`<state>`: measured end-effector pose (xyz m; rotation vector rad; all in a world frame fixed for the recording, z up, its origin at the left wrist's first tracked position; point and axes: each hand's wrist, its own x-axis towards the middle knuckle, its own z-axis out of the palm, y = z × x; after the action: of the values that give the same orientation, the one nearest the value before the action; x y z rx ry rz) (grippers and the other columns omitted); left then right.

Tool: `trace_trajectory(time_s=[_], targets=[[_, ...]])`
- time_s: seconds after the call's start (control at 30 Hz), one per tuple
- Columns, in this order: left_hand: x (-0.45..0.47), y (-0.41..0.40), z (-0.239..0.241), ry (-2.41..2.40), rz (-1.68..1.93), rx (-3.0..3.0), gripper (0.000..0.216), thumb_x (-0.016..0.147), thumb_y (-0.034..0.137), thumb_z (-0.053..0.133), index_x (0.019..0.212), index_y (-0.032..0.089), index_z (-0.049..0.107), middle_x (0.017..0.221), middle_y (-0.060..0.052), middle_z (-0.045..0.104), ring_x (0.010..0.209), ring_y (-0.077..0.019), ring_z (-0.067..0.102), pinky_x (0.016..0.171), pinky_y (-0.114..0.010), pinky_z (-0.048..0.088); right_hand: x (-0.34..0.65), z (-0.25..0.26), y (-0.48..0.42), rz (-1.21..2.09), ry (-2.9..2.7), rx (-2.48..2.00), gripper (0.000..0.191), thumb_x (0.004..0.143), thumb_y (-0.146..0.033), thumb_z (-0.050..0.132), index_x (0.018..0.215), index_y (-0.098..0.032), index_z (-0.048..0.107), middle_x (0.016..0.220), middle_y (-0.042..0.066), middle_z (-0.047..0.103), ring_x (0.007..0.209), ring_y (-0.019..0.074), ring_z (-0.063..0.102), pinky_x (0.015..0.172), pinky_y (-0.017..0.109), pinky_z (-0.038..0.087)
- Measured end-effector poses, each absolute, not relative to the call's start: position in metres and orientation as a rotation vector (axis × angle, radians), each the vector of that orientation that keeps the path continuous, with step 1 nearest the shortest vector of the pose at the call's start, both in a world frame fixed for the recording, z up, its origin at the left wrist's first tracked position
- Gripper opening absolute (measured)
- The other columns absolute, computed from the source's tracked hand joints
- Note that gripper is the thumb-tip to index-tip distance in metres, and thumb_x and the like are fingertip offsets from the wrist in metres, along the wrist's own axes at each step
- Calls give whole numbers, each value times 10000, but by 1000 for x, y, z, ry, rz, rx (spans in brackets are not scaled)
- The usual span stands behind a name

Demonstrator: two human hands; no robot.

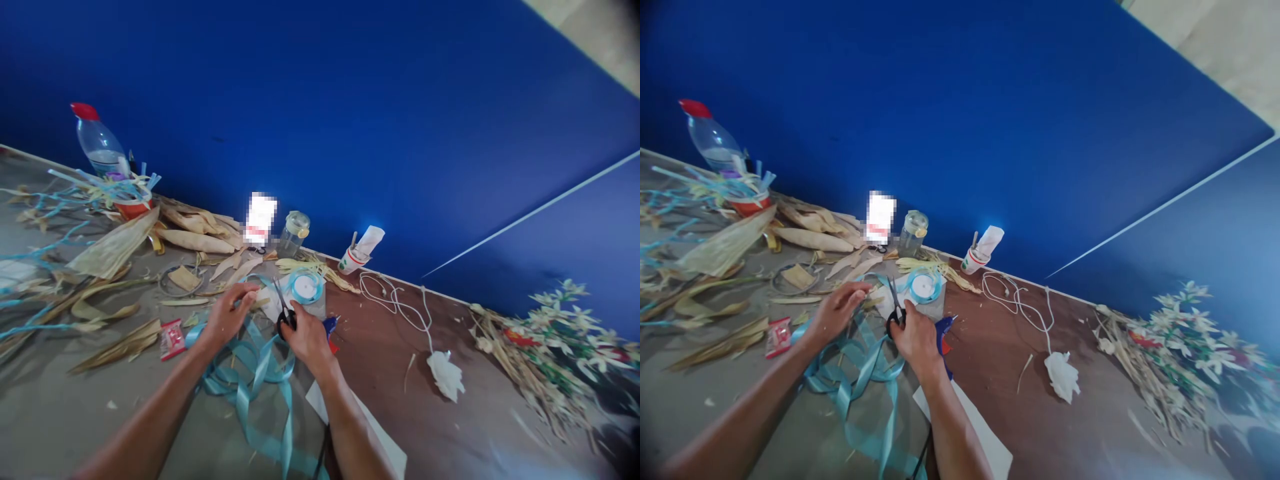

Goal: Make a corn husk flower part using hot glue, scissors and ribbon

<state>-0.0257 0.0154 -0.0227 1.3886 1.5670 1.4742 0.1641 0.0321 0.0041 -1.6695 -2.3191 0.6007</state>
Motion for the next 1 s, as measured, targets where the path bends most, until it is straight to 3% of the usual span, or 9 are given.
trace_trajectory(time_s=[0.1,0.23,0.5,0.77,0.9,1.0], targets=[[-32,17,-26,1717,1593,1278,290,803,421,518,881,179,659,843,-52,678,769,-187,618,705,-295,484,161,9,32,517,-2438,-1701,482,818,-327,514,1264,-145,505,1045,135,687,957,250,643,804,312,445],[-36,19,-26,1713,1685,1114,219,791,361,519,828,180,638,672,-4,609,635,-150,569,598,-258,449,154,22,34,505,-2635,-1709,391,814,-370,518,1149,-179,584,1019,127,695,963,252,643,776,308,445],[-32,17,-23,1656,1807,966,153,766,277,512,852,180,593,666,15,567,595,-127,534,571,-236,410,129,57,46,383,-2898,-1678,342,817,-405,513,894,-145,722,914,184,715,881,302,667,666,322,449],[-32,19,-27,1485,1862,786,173,754,328,570,839,180,596,637,24,551,564,-117,510,530,-230,393,102,68,76,516,-3007,-1631,177,643,-324,684,512,-206,672,513,82,648,657,255,656,555,286,430],[-29,18,-24,1336,1937,735,184,761,357,576,835,189,569,623,32,529,542,-105,481,514,-227,392,97,65,83,775,-3069,-1630,323,609,-347,697,359,-211,546,292,19,478,400,186,559,463,266,401],[-28,15,-18,1350,1912,731,171,778,353,552,836,192,550,631,33,528,550,-103,479,524,-225,400,99,60,80,1041,-3062,-1600,318,651,-365,660,395,-207,555,270,3,462,319,159,509,425,252,382]])
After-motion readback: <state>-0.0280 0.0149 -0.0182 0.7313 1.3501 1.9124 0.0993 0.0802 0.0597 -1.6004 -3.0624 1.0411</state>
